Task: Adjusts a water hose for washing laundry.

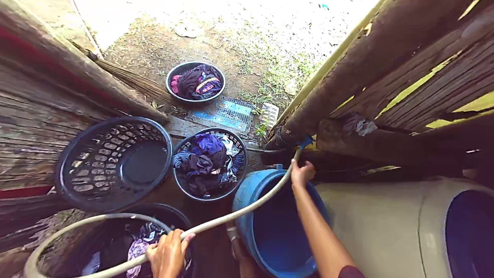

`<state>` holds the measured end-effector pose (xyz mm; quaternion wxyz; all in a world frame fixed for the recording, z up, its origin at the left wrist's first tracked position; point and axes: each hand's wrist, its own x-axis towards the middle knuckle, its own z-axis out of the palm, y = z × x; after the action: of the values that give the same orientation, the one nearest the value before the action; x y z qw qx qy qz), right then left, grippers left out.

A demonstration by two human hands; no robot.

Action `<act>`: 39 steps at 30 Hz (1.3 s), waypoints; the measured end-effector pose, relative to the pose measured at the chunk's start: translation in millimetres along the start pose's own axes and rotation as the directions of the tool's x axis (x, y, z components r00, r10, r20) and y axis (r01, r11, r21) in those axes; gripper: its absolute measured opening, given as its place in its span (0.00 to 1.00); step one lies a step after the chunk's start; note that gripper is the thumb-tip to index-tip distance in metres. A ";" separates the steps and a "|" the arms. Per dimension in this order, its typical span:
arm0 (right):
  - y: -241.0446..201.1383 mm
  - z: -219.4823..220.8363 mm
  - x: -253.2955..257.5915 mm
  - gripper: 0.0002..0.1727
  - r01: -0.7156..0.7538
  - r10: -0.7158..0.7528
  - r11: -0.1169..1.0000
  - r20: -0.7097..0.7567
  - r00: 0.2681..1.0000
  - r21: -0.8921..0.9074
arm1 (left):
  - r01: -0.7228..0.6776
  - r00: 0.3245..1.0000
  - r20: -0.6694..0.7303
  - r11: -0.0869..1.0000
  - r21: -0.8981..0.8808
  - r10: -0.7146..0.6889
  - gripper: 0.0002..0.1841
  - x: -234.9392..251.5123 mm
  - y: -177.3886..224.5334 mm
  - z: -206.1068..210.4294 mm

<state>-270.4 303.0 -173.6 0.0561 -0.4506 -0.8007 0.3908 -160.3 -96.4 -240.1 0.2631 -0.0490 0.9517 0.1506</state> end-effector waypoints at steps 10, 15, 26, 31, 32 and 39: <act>-15.7 27.2 96.7 0.15 -0.297 0.246 0.854 0.172 0.954 0.428 | 0.329 0.944 0.046 0.940 -0.087 -0.326 0.27 70.3 24.0 19.6; -16.1 53.0 95.5 0.19 -0.170 0.238 0.840 -0.069 0.969 0.516 | 0.460 0.862 0.221 0.888 0.034 -0.455 0.32 95.5 49.5 71.8; 25.7 74.2 107.4 0.12 0.187 -0.020 0.771 -0.270 0.963 0.608 | 0.436 0.815 0.383 0.896 0.088 -0.434 0.25 135.0 101.3 160.2; 13.3 74.3 102.6 0.10 0.030 0.194 0.783 -0.289 0.938 0.621 | 0.425 0.804 0.444 0.904 0.033 -0.394 0.27 120.4 97.1 186.8; 10.4 73.7 104.3 0.12 -0.021 0.242 0.799 -0.290 0.926 0.600 | 0.419 0.806 0.448 0.907 0.031 -0.387 0.27 120.3 94.9 186.0; 5.0 67.0 115.2 0.14 -0.157 0.265 0.800 -0.105 0.959 0.579 | 0.438 0.774 0.505 0.899 0.009 -0.383 0.27 127.3 91.2 175.8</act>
<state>-364.3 354.1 -253.4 0.2153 -0.5338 -0.5848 0.5715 -199.7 43.3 -425.4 0.5209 -0.2296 0.8087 0.1484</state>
